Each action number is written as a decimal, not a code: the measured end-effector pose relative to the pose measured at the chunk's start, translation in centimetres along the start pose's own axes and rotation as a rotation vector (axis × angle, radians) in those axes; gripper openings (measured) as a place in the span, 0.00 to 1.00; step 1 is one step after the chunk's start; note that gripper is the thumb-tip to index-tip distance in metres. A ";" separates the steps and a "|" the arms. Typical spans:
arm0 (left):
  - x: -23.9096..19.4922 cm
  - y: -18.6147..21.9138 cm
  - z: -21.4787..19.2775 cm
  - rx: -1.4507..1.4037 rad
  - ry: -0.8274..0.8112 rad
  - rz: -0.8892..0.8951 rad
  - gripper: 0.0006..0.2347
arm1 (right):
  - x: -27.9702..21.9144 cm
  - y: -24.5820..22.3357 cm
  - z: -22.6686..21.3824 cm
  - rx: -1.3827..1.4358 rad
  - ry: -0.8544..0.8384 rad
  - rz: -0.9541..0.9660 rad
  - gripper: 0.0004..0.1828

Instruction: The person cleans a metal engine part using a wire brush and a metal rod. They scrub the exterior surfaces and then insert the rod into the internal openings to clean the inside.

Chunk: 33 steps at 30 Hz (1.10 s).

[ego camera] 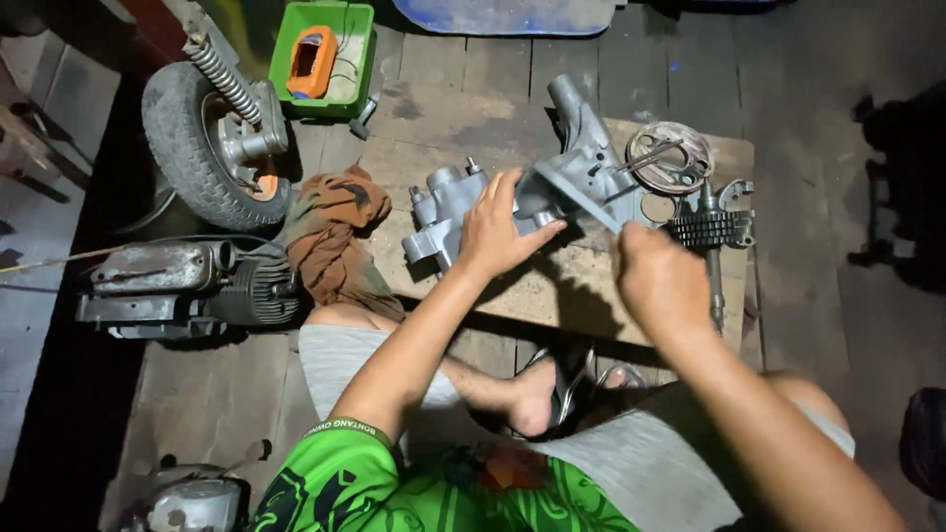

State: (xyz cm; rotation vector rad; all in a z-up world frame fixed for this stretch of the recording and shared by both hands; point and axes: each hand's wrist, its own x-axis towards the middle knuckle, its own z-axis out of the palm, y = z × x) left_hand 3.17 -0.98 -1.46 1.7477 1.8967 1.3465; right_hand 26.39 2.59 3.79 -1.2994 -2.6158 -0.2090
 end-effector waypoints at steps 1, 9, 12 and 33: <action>0.0 -0.2 0.0 0.000 -0.002 -0.002 0.36 | 0.8 0.3 0.6 0.001 -0.003 0.001 0.10; 0.3 -0.5 0.2 0.000 0.010 -0.003 0.37 | 1.4 -1.1 -0.8 -0.077 0.061 0.000 0.13; 0.5 0.0 0.2 0.003 0.006 -0.005 0.36 | 2.1 -1.0 -3.6 0.232 -0.085 0.217 0.19; -4.4 2.0 3.9 0.227 0.085 0.246 0.34 | 4.6 11.5 8.8 0.432 0.046 0.496 0.25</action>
